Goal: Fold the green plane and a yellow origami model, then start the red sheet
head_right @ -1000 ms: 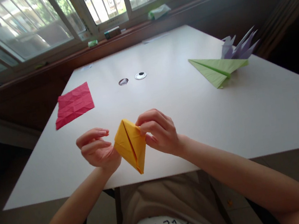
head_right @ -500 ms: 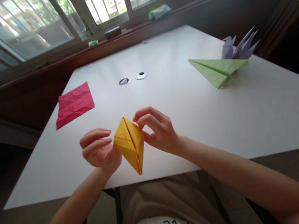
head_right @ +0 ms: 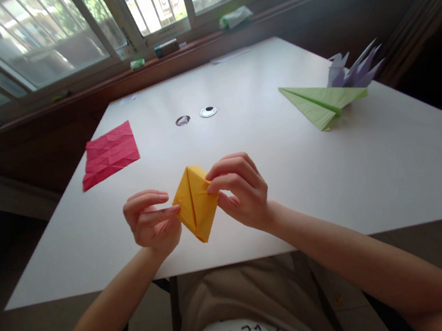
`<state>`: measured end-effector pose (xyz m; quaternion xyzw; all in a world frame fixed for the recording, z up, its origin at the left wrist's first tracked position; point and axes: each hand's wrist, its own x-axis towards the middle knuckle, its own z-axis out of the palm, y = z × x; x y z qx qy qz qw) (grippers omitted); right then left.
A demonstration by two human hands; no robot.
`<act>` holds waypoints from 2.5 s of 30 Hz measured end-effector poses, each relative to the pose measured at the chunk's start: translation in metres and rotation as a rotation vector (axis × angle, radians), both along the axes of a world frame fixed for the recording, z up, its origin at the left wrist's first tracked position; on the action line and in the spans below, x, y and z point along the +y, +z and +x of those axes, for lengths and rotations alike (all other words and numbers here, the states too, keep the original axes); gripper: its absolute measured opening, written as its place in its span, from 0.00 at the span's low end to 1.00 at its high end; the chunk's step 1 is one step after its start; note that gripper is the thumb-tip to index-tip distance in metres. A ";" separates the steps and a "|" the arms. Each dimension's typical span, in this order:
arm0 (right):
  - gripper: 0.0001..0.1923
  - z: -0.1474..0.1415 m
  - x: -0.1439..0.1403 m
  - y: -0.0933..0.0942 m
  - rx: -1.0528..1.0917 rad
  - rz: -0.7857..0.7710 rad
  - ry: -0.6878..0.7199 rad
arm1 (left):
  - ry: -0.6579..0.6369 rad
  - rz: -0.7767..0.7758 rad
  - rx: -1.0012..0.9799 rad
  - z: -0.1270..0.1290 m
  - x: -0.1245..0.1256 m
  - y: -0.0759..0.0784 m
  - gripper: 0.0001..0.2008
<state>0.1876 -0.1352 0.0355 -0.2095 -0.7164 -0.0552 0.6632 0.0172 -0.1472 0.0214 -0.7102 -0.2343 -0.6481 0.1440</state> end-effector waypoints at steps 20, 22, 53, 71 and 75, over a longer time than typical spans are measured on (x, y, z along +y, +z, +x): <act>0.06 0.001 -0.001 0.000 -0.014 0.002 0.067 | -0.018 -0.073 0.006 0.001 -0.001 -0.001 0.11; 0.08 0.000 0.000 0.000 -0.057 -0.015 0.043 | -0.050 -0.114 0.065 0.002 -0.002 0.001 0.14; 0.09 -0.001 0.022 0.003 -0.074 -1.479 0.479 | -0.577 -1.603 -0.462 0.006 0.016 -0.001 0.13; 0.14 -0.006 0.009 0.001 -0.497 -1.161 0.084 | -0.441 -1.469 -0.291 0.009 0.017 -0.006 0.12; 0.14 -0.007 0.009 -0.001 -0.568 -1.094 -0.025 | -0.351 -1.403 -0.143 0.009 0.016 -0.009 0.12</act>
